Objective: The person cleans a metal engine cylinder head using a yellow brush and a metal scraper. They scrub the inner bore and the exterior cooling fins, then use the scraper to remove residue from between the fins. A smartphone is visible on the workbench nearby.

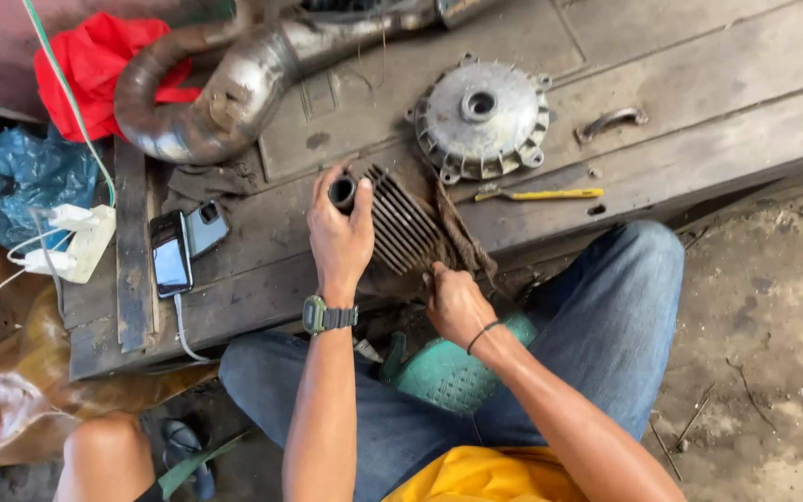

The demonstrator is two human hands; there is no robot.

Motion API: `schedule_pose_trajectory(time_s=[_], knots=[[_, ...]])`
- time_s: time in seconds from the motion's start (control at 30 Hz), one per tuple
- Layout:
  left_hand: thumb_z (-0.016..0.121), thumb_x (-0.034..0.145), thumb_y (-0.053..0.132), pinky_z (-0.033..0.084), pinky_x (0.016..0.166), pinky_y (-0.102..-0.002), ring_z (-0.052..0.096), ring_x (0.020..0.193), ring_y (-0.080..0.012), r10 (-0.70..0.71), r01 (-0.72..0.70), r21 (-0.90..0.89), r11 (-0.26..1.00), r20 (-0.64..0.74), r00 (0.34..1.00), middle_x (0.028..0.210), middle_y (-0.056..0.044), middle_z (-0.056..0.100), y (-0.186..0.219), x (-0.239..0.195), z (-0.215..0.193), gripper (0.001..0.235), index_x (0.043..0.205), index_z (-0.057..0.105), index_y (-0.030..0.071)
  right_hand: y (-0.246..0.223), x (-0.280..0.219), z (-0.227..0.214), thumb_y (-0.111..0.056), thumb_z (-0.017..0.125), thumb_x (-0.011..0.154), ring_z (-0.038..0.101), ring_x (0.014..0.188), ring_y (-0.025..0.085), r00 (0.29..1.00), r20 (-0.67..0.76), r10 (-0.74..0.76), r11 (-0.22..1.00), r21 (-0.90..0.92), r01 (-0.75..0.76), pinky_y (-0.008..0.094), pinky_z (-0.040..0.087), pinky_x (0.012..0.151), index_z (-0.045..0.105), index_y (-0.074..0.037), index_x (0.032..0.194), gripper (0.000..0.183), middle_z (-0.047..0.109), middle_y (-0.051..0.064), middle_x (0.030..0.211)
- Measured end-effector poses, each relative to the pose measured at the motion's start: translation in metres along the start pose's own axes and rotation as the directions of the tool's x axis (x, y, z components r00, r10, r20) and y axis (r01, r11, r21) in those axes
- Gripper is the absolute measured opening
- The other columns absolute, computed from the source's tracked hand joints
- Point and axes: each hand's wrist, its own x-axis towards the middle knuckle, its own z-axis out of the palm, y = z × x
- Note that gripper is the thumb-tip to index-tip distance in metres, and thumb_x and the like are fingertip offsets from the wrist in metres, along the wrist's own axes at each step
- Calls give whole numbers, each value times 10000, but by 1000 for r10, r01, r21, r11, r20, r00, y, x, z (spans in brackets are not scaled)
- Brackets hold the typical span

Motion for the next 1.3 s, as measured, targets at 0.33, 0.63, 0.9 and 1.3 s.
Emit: schedule_pose_trajectory(time_s=[0.33, 0.63, 0.9, 1.3], knots=[[523, 1094, 349, 563, 983, -542, 622, 1222, -448, -20, 21, -31, 999, 32, 999, 1286, -263, 578, -11, 3, -6, 486, 1358, 549, -58, -12, -26, -20, -188, 479, 1015, 716, 664, 476, 994, -37, -99, 995, -20, 98, 491, 580, 522, 632, -1, 973, 245, 674, 304, 699], [508, 1113, 310, 552, 1010, -583, 589, 1256, -463, 7, -3, -72, 997, 50, 999, 1311, -263, 561, -18, 0, -8, 445, 1379, 524, -46, -18, -44, -43, -254, 460, 1051, 679, 592, 461, 995, -85, -60, 998, -40, 57, 496, 514, 472, 589, -44, 979, 257, 638, 257, 633], [486, 1120, 302, 576, 943, -634, 610, 1214, -471, 41, -37, -80, 996, 45, 998, 1291, -269, 563, -20, 0, -8, 437, 1381, 515, -48, -29, -44, -44, -231, 466, 1013, 731, 748, 467, 998, -34, -51, 996, -75, 49, 549, 571, 606, 535, -108, 991, 143, 689, 188, 753], [499, 1110, 321, 536, 1021, -621, 598, 1242, -479, 77, -77, -48, 996, 16, 997, 1288, -274, 570, -21, -5, -5, 468, 1363, 517, -72, -12, -25, -21, -160, 500, 975, 717, 680, 498, 999, -18, -31, 1000, -5, 31, 534, 565, 543, 587, -53, 1027, 147, 689, 245, 732]])
